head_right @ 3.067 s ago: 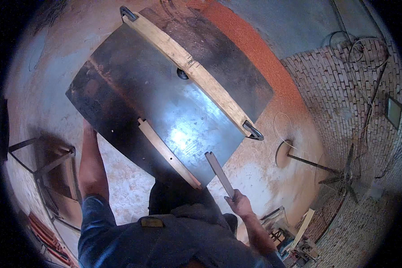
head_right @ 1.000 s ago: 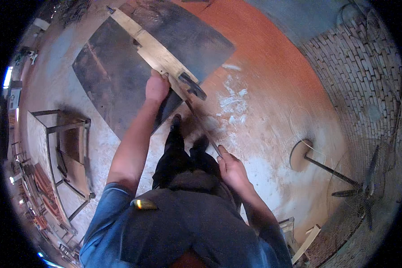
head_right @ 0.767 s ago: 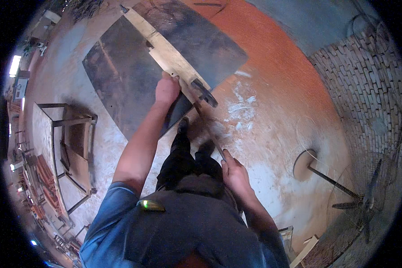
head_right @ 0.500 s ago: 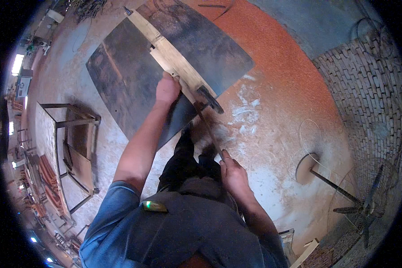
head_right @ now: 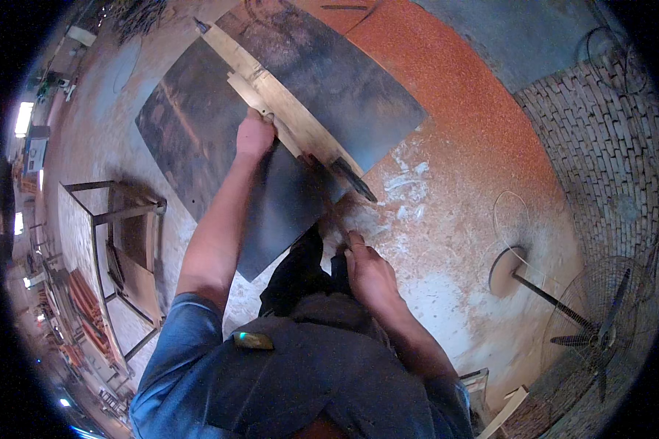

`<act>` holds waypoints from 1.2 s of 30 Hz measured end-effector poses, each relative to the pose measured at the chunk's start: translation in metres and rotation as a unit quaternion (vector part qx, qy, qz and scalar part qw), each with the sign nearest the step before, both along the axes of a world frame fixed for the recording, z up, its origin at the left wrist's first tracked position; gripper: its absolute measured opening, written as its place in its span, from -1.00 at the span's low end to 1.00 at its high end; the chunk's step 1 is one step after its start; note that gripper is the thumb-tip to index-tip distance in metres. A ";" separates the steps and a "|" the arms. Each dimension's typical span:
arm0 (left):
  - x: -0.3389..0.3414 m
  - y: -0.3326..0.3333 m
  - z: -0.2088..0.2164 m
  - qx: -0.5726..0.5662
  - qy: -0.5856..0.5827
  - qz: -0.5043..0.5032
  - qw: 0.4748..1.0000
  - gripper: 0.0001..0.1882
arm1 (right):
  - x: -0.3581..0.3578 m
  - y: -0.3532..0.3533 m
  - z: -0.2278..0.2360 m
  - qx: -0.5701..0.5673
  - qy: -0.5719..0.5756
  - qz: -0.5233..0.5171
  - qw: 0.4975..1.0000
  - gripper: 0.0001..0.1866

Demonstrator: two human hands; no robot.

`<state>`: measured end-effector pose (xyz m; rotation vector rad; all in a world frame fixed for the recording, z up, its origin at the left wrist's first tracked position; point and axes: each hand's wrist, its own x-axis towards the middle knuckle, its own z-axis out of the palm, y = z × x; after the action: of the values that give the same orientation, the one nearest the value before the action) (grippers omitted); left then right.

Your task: The person removes a clamp from a wooden frame and walks to a workbench. They pick up a small wooden stick and use a hammer to repeatedly tap and shape the stick on a metal surface.

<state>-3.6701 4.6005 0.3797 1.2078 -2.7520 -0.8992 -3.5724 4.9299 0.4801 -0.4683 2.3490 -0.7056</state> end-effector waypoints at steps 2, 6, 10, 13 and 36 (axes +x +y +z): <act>-0.005 -0.015 -0.001 -0.007 -0.001 0.004 1.000 -0.55 | -0.004 -0.009 -0.006 -0.032 0.031 0.004 0.999 -0.58; -0.021 -0.052 -0.003 -0.010 -0.008 0.012 1.000 -0.53 | -0.021 -0.042 -0.011 -0.037 0.032 0.025 0.998 -0.57; -0.035 -0.094 -0.001 -0.024 -0.014 0.021 0.999 -0.53 | -0.036 -0.081 -0.016 -0.025 0.035 0.035 0.998 -0.56; -0.047 -0.118 0.007 -0.028 -0.031 0.013 0.999 -0.56 | -0.046 -0.107 -0.015 -0.027 0.040 0.028 0.998 -0.57; -0.075 -0.231 0.034 0.187 0.023 0.091 0.978 -0.66 | -0.075 -0.210 -0.013 -0.070 0.008 0.073 0.995 -0.71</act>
<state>-3.7447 4.3698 0.4139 1.4341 -2.4532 -1.4449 -3.6473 4.7200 0.4667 -0.7017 2.2612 -0.8014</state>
